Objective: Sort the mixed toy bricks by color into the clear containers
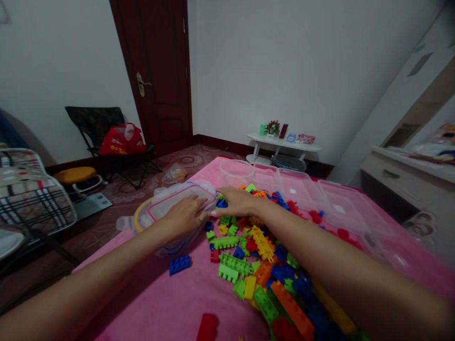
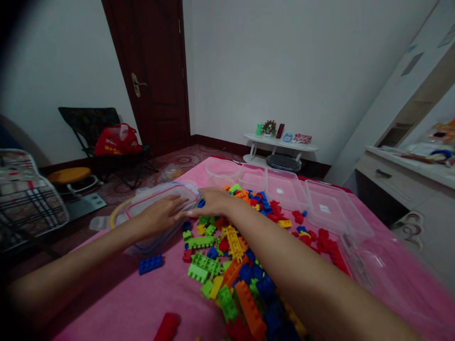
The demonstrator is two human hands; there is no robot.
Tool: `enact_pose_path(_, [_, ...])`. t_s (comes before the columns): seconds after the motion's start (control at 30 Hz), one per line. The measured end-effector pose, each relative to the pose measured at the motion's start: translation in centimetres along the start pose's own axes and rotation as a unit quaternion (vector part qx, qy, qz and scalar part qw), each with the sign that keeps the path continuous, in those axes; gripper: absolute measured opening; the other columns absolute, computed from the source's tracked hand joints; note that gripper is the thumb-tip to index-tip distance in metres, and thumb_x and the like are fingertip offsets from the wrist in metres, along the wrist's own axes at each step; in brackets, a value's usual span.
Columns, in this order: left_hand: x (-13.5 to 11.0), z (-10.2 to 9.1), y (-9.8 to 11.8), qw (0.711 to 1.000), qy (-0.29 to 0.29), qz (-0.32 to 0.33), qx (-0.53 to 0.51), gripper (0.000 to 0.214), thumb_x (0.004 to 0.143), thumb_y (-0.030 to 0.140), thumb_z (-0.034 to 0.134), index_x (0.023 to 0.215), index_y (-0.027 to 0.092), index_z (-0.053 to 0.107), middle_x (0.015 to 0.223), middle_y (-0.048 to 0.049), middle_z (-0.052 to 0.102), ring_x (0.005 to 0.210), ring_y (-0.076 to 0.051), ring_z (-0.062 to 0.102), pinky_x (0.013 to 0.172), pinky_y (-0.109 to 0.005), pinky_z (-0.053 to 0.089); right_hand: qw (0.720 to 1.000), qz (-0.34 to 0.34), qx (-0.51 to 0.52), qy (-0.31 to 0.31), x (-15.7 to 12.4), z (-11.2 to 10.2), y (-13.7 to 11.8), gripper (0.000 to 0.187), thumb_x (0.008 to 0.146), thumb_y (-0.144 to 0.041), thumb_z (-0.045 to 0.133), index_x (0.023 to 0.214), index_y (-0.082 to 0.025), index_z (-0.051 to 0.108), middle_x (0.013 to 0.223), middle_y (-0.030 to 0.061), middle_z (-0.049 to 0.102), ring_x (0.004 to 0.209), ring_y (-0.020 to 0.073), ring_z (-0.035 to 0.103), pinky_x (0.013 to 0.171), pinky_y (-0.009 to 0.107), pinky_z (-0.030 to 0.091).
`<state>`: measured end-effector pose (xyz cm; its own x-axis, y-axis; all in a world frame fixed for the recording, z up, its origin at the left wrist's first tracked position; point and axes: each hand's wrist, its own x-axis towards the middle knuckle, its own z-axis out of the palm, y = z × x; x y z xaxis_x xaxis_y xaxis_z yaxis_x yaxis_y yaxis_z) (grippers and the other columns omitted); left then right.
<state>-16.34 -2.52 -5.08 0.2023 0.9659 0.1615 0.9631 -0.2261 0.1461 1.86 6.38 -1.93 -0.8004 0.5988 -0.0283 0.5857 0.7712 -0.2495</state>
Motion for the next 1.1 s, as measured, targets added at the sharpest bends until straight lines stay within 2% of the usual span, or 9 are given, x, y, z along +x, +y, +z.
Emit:
enact_pose_path(0.17, [0.6,-0.4,-1.0,0.999,0.001,-0.025,0.024,0.04,0.089,0.038,0.039,0.112,0.014,0.062,0.102,-0.0147,0.063,0.095,-0.025,0.058,0.084,-0.035,0.042,0.997,0.059,0.0,-0.046,2.9,1.8,0.9,0.093,0.063,-0.074,0.057,0.134,-0.015,0.042,0.137,0.0165,0.047,0.119,0.0309,0.05,0.096,0.039,0.04])
enact_pose_path(0.33, [0.5,-0.4,-1.1,0.999,-0.018,-0.016,0.03,0.049,0.086,0.048,0.043,0.116,0.014,0.062,0.11,-0.0167,0.062,0.102,-0.028,0.056,0.087,-0.036,0.041,0.996,0.06,-0.062,-0.028,2.0,2.0,0.5,0.081,0.062,-0.072,0.057,0.121,-0.017,0.053,0.124,0.0156,0.057,0.108,0.0315,0.057,0.086,0.039,0.044])
enact_pose_path(0.5, [0.3,-0.1,-1.1,0.999,-0.012,-0.027,0.022,0.063,0.082,0.058,0.045,0.128,0.016,0.054,0.124,-0.0165,0.056,0.118,-0.031,0.048,0.097,-0.039,0.034,0.987,0.052,-0.126,-0.081,-1.6,-0.1,-0.4,0.049,0.07,-0.057,0.057,0.103,-0.021,0.065,0.102,0.0109,0.069,0.09,0.0274,0.064,0.072,0.032,0.046])
enact_pose_path(0.67, [0.3,-0.2,-1.9,0.998,-0.008,-0.004,-0.062,0.049,0.088,0.048,0.04,0.113,0.014,0.064,0.115,-0.013,0.063,0.107,-0.026,0.056,0.091,-0.034,0.041,0.982,0.095,-0.141,-0.08,-6.0,-3.7,-0.3,0.05,0.064,-0.063,0.062,0.089,-0.021,0.07,0.092,0.013,0.07,0.085,0.0305,0.064,0.073,0.038,0.045])
enact_pose_path(0.77, [0.0,-1.1,-1.5,0.994,0.038,0.009,-0.098,0.042,0.088,0.042,0.043,0.109,0.014,0.066,0.111,-0.0106,0.065,0.102,-0.023,0.059,0.089,-0.032,0.042,0.979,0.136,-0.128,-0.079,-6.8,-4.9,-1.0,0.053,0.058,-0.07,0.063,0.072,-0.019,0.07,0.078,0.0147,0.069,0.081,0.0325,0.064,0.074,0.042,0.044])
enact_pose_path(0.87, [-1.3,-2.6,-0.1,0.991,0.077,0.044,-0.098,0.034,0.087,0.035,0.045,0.102,0.016,0.069,0.105,-0.0087,0.067,0.097,-0.021,0.06,0.086,-0.03,0.043,0.983,0.113,-0.143,-0.028,-5.9,-3.9,-2.3,0.048,0.069,-0.064,0.059,0.076,-0.017,0.07,0.084,0.0167,0.069,0.086,0.034,0.063,0.076,0.043,0.044])
enact_pose_path(0.93, [-2.8,-3.7,1.1,0.994,0.031,0.05,-0.091,0.032,0.087,0.037,0.045,0.092,0.019,0.07,0.089,-0.0066,0.069,0.081,-0.019,0.062,0.075,-0.028,0.045,0.988,0.077,-0.131,0.013,-4.7,-2.1,-3.4,0.043,0.076,-0.054,0.057,0.094,-0.017,0.068,0.099,0.0157,0.067,0.093,0.0321,0.062,0.076,0.04,0.045])
enact_pose_path(1.0, [-4.8,-4.5,2.1,0.996,-0.041,0.042,-0.067,0.034,0.085,0.046,0.047,0.087,0.021,0.071,0.076,-0.0056,0.068,0.069,-0.018,0.061,0.065,-0.028,0.044,0.993,0.055,-0.098,0.032,-3.4,-0.1,-4.5,0.051,0.076,-0.054,0.056,0.111,-0.017,0.06,0.11,0.015,0.064,0.098,0.0303,0.061,0.078,0.037,0.046])
enact_pose_path(1.1, [-8.0,-5.0,3.2,0.994,-0.102,0.03,-0.024,0.052,0.068,0.065,0.058,0.096,0.022,0.069,0.081,-0.0078,0.067,0.07,-0.022,0.062,0.066,-0.03,0.045,0.994,0.068,-0.076,0.031,-2.0,2.4,-6.0,0.07,0.071,-0.065,0.055,0.118,-0.014,0.053,0.116,0.0181,0.061,0.104,0.0321,0.058,0.082,0.04,0.047])
